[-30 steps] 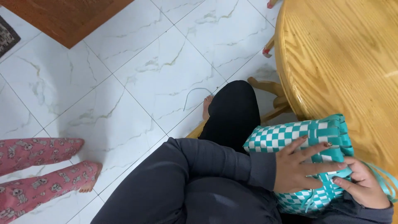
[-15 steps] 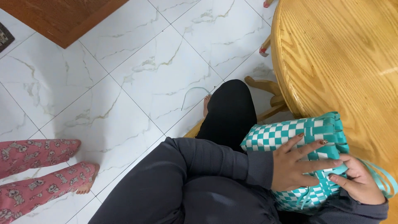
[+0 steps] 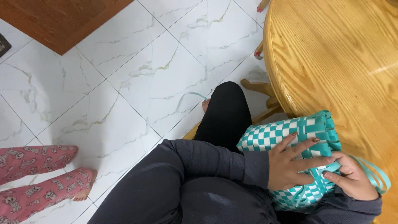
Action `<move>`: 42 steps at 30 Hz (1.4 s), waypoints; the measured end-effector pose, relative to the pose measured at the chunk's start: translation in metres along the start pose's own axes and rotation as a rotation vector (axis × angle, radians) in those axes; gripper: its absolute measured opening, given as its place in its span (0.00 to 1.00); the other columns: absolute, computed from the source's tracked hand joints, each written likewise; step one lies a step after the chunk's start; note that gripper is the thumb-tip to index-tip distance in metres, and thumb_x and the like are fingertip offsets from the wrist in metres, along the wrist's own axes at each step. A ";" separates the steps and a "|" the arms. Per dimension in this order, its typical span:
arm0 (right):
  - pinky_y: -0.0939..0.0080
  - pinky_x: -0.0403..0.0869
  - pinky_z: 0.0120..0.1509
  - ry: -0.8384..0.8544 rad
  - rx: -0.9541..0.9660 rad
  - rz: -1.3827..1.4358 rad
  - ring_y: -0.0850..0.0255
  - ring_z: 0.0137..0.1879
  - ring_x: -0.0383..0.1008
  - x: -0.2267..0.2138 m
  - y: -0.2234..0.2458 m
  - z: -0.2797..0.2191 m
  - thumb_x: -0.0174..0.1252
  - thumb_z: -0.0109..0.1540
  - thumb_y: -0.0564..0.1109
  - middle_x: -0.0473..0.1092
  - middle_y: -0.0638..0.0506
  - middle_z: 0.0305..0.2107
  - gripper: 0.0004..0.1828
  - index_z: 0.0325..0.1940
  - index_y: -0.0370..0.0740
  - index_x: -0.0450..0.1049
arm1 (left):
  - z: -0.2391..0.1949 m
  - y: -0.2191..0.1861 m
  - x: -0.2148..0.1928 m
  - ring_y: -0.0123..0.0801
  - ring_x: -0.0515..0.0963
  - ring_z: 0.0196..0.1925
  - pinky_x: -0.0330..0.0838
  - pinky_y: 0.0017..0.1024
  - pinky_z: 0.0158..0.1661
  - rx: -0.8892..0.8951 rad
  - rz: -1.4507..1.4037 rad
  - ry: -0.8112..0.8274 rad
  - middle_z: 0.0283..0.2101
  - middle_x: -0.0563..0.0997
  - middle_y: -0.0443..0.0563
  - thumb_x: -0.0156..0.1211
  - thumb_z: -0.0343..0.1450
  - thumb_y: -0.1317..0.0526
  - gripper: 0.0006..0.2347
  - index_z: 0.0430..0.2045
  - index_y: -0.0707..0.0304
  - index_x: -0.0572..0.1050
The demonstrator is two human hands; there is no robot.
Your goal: Finishing a hand-woven plastic bag by tucking in loose ends of plastic strips.
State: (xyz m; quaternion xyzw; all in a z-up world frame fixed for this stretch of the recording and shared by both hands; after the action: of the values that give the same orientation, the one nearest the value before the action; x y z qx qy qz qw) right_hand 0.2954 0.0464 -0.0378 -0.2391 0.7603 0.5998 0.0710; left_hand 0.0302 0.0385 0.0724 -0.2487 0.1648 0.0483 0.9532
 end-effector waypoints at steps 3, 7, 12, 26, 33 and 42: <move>0.61 0.70 0.52 0.012 -0.057 -0.063 0.66 0.51 0.68 0.001 0.007 0.000 0.60 0.53 0.35 0.69 0.53 0.39 0.20 0.49 0.39 0.68 | -0.003 0.001 0.005 0.55 0.62 0.72 0.60 0.66 0.71 -0.002 0.019 0.019 0.65 0.59 0.42 0.60 0.76 0.61 0.14 0.17 0.50 0.68; 0.62 0.72 0.46 0.001 -0.026 0.015 0.66 0.46 0.68 -0.002 -0.003 0.000 0.59 0.52 0.31 0.68 0.52 0.38 0.26 0.55 0.38 0.65 | -0.003 0.003 0.004 0.50 0.60 0.72 0.59 0.64 0.71 -0.026 0.013 -0.034 0.63 0.63 0.40 0.58 0.76 0.62 0.14 0.16 0.50 0.68; 0.62 0.69 0.56 0.026 -0.109 -0.049 0.66 0.52 0.68 0.000 0.006 0.001 0.60 0.53 0.34 0.69 0.54 0.40 0.24 0.52 0.39 0.67 | -0.008 0.013 0.016 0.38 0.68 0.69 0.62 0.55 0.72 -0.242 -0.010 -0.177 0.59 0.73 0.49 0.51 0.75 0.63 0.15 0.57 0.47 0.66; 0.54 0.73 0.58 0.007 0.057 0.018 0.59 0.59 0.70 0.001 -0.001 0.000 0.58 0.52 0.32 0.70 0.48 0.50 0.27 0.55 0.35 0.66 | -0.030 0.023 0.006 0.50 0.57 0.79 0.58 0.55 0.78 0.141 0.114 0.499 0.71 0.55 0.41 0.55 0.72 0.35 0.19 0.57 0.19 0.63; 0.56 0.72 0.55 -0.025 0.050 0.024 0.59 0.51 0.72 -0.007 -0.011 -0.006 0.59 0.51 0.35 0.73 0.45 0.44 0.24 0.52 0.32 0.68 | -0.038 0.028 -0.028 0.59 0.66 0.73 0.55 0.62 0.74 0.004 -0.249 0.111 0.66 0.63 0.48 0.47 0.74 0.49 0.12 0.51 0.35 0.70; 0.53 0.72 0.55 -0.078 0.153 0.061 0.55 0.52 0.71 -0.011 -0.022 -0.012 0.57 0.51 0.29 0.71 0.44 0.45 0.30 0.58 0.32 0.65 | -0.080 0.215 -0.154 0.54 0.74 0.50 0.68 0.52 0.39 -0.329 0.392 -0.015 0.40 0.77 0.57 0.61 0.58 0.64 0.15 0.39 0.55 0.74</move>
State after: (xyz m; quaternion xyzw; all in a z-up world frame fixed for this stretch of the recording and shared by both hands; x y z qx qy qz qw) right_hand 0.3168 0.0345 -0.0499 -0.1864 0.8073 0.5509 0.1002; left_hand -0.1755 0.1855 -0.0398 -0.3633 0.1929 0.2601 0.8736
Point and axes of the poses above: each hand's wrist, its own z-axis towards the middle knuckle, its own x-axis out of the palm, y = z × x, the point moved 8 cm from there along z, towards the middle knuckle
